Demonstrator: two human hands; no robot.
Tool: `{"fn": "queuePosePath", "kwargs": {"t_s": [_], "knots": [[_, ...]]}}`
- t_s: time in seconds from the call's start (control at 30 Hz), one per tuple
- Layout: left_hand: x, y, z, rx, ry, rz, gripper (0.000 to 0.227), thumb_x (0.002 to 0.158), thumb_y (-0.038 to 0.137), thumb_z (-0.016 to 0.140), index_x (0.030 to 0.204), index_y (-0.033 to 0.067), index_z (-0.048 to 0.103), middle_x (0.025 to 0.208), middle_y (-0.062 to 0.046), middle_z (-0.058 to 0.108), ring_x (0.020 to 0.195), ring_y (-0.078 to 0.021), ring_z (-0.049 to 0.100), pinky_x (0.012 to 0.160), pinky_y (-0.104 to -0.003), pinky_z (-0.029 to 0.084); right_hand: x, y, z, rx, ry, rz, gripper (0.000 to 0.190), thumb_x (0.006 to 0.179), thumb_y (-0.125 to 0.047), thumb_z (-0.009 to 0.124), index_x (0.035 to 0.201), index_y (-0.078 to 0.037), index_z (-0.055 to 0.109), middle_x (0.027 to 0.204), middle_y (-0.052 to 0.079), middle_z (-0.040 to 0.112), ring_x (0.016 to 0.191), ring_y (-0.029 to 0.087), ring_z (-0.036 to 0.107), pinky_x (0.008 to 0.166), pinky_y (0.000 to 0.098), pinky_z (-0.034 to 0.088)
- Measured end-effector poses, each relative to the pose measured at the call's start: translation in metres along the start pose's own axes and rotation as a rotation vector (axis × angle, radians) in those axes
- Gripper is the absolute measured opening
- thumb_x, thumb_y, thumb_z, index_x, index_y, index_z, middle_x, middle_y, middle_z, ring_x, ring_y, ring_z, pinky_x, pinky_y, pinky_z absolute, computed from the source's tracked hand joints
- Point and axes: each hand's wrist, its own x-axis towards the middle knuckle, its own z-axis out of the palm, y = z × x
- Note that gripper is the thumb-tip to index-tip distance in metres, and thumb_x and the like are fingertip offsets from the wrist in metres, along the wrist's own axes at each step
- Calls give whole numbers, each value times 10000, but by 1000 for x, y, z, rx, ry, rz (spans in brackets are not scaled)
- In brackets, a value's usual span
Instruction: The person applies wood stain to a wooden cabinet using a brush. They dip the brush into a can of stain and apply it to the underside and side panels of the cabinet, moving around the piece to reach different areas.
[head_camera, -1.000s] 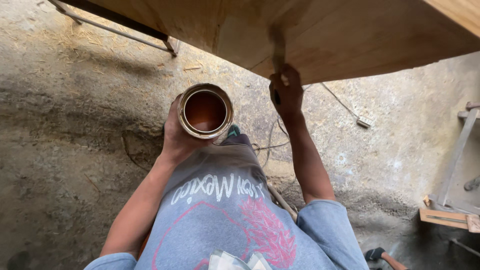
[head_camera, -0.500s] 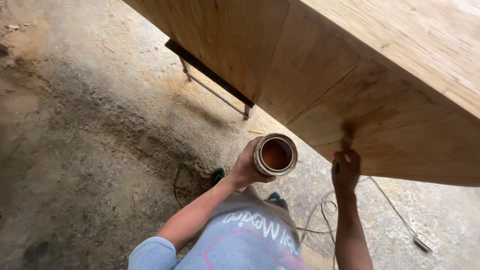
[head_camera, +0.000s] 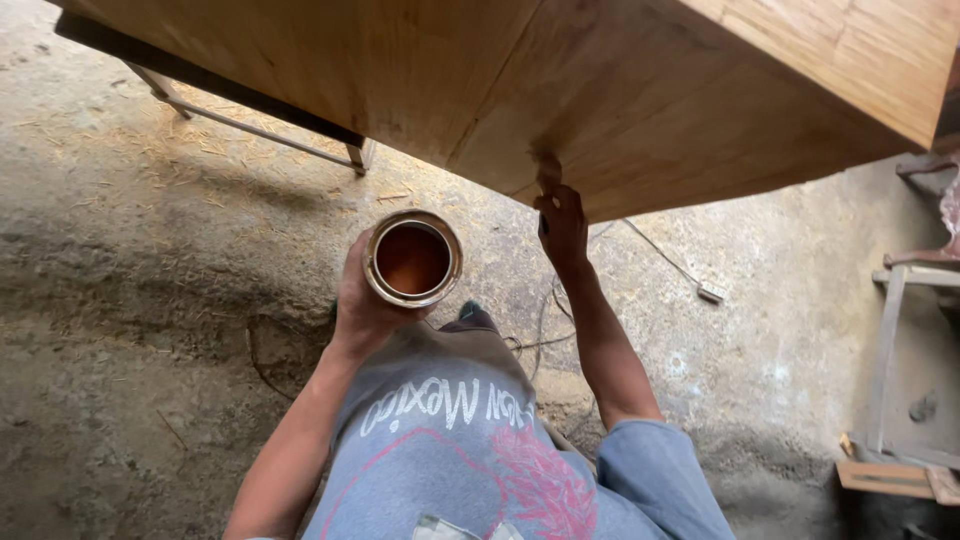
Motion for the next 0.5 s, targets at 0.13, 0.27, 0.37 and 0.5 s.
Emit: {"fn": "queuePosePath", "kwargs": {"t_s": [0.13,0.27,0.37,0.5], "knots": [[-4,-3,-5,-69,18,-42,1040,656,163,990,1494,31,388,1372,-159,557,1274,-308,603,1104,-415,525,20,18,-30,45,170,-52,203,904,87,693,1017,-82,703,1147,111,638,1116,335,619,908,501,577],[-5,-8,-9,13,-18,-46,1049,674,189,989,1504,27,369,1370,-150,589,1269,-300,628,1112,-410,541,50,15,-42,33,481,-44,198,988,106,712,968,-86,666,1137,152,532,1120,330,592,778,387,647],[0,-10,-10,6,-20,-5,1096,665,226,999,1520,24,345,1385,-154,588,1290,-307,623,1133,-418,537,50,-18,-23,-21,352,-165,140,889,69,673,963,-47,695,1113,120,578,1137,328,557,858,479,567],[-2,-9,-12,32,-38,13,1097,653,250,1013,1509,34,361,1382,-157,580,1287,-315,623,1139,-419,545,43,-35,-14,-65,-2,-73,137,905,21,709,953,-107,713,1134,124,612,1157,304,596,930,443,578]]}}
